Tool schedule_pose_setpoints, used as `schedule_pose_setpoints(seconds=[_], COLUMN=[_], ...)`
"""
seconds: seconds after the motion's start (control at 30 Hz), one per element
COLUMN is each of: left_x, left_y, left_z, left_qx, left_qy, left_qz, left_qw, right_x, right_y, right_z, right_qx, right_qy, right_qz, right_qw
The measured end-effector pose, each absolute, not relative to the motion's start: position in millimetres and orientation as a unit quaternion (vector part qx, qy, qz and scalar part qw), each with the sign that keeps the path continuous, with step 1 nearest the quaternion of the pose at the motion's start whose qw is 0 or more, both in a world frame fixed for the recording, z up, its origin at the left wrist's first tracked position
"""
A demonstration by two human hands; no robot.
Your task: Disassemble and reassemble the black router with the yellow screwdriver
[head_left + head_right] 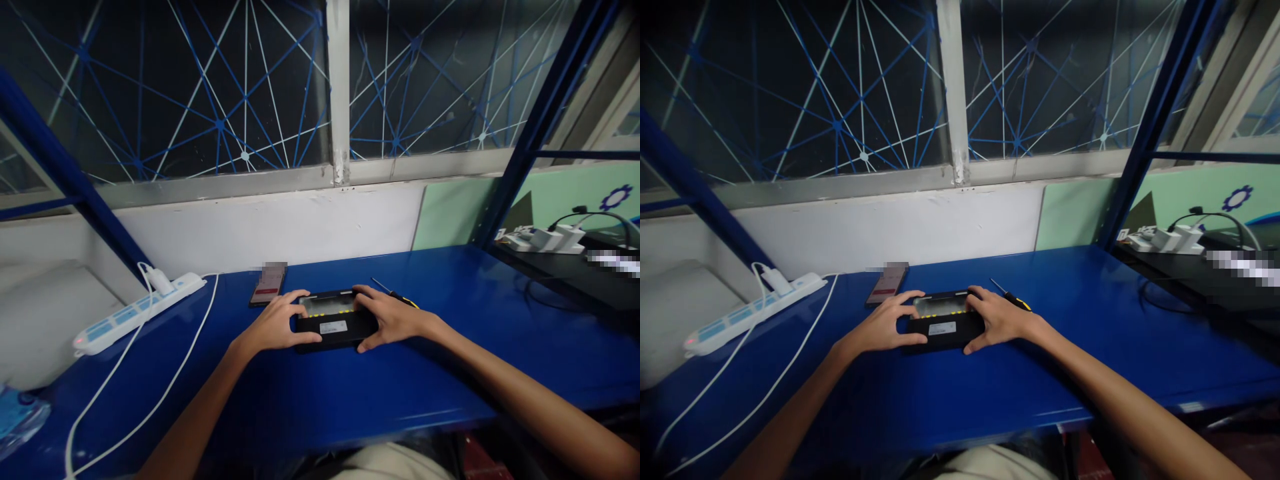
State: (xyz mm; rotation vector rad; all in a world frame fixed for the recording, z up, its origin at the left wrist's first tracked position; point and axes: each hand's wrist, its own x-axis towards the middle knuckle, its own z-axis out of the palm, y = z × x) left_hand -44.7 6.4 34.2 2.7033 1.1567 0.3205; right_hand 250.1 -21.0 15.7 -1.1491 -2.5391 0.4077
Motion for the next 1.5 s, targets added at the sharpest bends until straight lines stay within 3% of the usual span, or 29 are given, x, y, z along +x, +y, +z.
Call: schedule_pose_setpoints(seconds=[0.3,0.8,1.23,1.5], left_x=[-47.8,-51.5,-51.8,-51.4], left_y=[9.0,10.1,1.9,2.6], left_z=[32.3,38.7,53.1,56.2], left_qx=[0.909,0.914,0.920,0.916], left_qy=[0.392,0.368,0.329,0.316], left_qz=[0.109,0.149,0.117,0.198], left_qw=[0.093,0.078,0.179,0.150], right_x=[250.8,256.7,257.2,253.4], right_y=[-20.4,-21.2,-18.6,-20.9], right_z=[18.1,29.8,31.9,32.0], right_qx=[-0.391,-0.408,-0.401,-0.405], right_qy=[-0.892,-0.870,-0.864,-0.863], right_qz=[0.135,0.223,0.259,0.234], right_qw=[0.183,0.163,0.161,0.189])
